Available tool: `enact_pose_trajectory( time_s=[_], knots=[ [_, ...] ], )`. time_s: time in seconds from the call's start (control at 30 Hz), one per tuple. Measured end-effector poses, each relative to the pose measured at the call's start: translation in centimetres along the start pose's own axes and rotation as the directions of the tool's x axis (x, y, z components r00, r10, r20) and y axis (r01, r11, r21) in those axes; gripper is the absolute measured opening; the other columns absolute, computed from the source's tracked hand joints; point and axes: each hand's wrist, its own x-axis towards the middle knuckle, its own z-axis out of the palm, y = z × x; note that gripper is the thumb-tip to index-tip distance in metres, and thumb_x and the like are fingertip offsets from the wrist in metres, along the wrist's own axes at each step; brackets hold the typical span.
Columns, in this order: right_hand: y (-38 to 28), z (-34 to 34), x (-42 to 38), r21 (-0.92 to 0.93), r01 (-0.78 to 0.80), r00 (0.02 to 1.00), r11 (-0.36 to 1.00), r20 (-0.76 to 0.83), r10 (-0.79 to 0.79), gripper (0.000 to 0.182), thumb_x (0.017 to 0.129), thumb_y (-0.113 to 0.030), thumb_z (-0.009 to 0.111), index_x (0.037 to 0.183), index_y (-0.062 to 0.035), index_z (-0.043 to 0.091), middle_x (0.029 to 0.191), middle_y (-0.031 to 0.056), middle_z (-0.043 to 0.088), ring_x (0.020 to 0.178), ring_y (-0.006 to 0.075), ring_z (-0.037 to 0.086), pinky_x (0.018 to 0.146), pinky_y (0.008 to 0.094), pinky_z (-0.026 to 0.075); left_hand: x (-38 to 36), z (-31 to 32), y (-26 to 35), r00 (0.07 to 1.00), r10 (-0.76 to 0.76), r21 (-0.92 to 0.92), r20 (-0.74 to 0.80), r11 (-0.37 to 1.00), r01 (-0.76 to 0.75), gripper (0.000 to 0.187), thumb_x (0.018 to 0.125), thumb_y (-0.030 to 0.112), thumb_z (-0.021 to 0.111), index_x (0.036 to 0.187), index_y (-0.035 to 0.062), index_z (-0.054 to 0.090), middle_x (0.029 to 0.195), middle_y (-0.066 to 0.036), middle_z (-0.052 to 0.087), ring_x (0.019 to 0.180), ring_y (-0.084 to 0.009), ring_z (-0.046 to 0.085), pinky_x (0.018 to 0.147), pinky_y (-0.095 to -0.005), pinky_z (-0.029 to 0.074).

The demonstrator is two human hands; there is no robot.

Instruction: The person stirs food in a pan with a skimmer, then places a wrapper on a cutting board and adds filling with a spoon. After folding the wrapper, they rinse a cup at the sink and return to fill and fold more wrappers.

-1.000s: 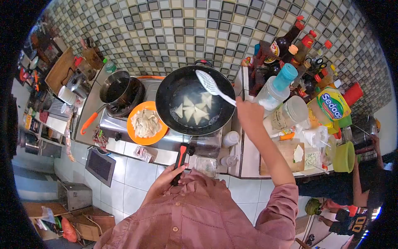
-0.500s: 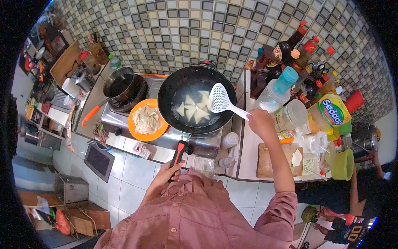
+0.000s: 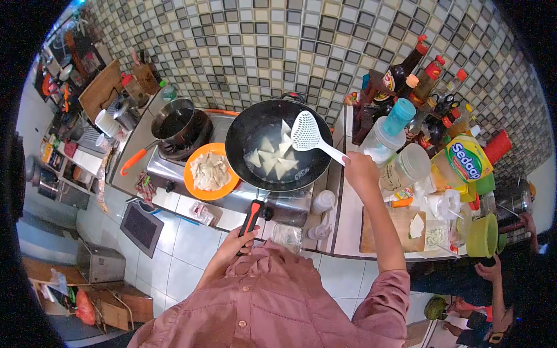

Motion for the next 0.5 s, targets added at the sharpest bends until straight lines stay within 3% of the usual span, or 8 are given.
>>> enact_pose_trajectory(
  time_s=[0.07, 0.2, 0.3, 0.37, 0.5],
  knots=[
    [-0.2, -0.5, -0.1, -0.141, -0.04, 0.998, 0.989, -0.053, 0.033, 0.021, 0.082, -0.027, 0.049, 0.082, -0.0112, 0.063, 0.077, 0.0163, 0.062, 0.071, 0.0355, 0.06, 0.064, 0.0456, 0.047, 0.1, -0.1, -0.1, 1.0, -0.008, 0.002, 0.01, 1.0, 0.008, 0.023, 0.084, 0.016, 0.056, 0.102, 0.0046, 0.048, 0.061, 0.004, 0.038, 0.047, -0.0045, 0.032, 0.047, -0.0206, 0.033],
    [0.0, -0.1, 0.1, -0.212, -0.042, 0.997, 0.976, -0.078, 0.026, 0.021, 0.083, -0.028, 0.049, 0.081, -0.0115, 0.063, 0.076, 0.0166, 0.062, 0.071, 0.036, 0.06, 0.064, 0.0456, 0.047, 0.2, -0.3, -0.3, 0.999, 0.014, 0.007, 0.033, 1.0, -0.014, 0.023, 0.084, 0.016, 0.057, 0.102, 0.0046, 0.048, 0.061, 0.005, 0.037, 0.046, -0.0046, 0.031, 0.047, -0.0211, 0.033],
    [0.6, 1.3, 0.6, -0.198, 0.017, 1.0, 0.98, -0.004, -0.018, 0.022, 0.082, -0.029, 0.049, 0.081, -0.0111, 0.063, 0.076, 0.0163, 0.062, 0.071, 0.0357, 0.06, 0.064, 0.0454, 0.048, 0.3, -0.4, -0.4, 0.999, 0.012, 0.009, 0.031, 1.0, -0.012, 0.023, 0.084, 0.017, 0.057, 0.102, 0.0046, 0.048, 0.06, 0.005, 0.037, 0.046, -0.0047, 0.031, 0.047, -0.0214, 0.034],
    [0.8, 1.8, 0.6, -0.071, 0.038, 0.999, 0.997, 0.017, -0.037, 0.023, 0.082, -0.03, 0.05, 0.082, -0.0108, 0.063, 0.076, 0.0159, 0.062, 0.072, 0.0361, 0.059, 0.065, 0.0454, 0.047, 0.4, -0.4, -0.5, 1.0, -0.007, 0.04, 0.001, 0.999, 0.007, 0.029, 0.085, 0.019, 0.056, 0.109, 0.0041, 0.048, 0.058, 0.006, 0.035, 0.044, -0.004, 0.03, 0.047, -0.0219, 0.035],
    [1.5, 3.0, 1.1, 0.041, 0.06, 0.997, 0.997, 0.044, -0.062, 0.023, 0.081, -0.03, 0.051, 0.081, -0.0102, 0.062, 0.076, 0.016, 0.061, 0.073, 0.0367, 0.058, 0.065, 0.0454, 0.046, 0.5, -0.4, -0.5, 1.0, -0.001, 0.01, 0.024, 1.0, 0.001, 0.024, 0.084, 0.017, 0.056, 0.104, 0.0045, 0.048, 0.059, 0.005, 0.037, 0.046, -0.005, 0.032, 0.048, -0.0218, 0.036]
  ],
)
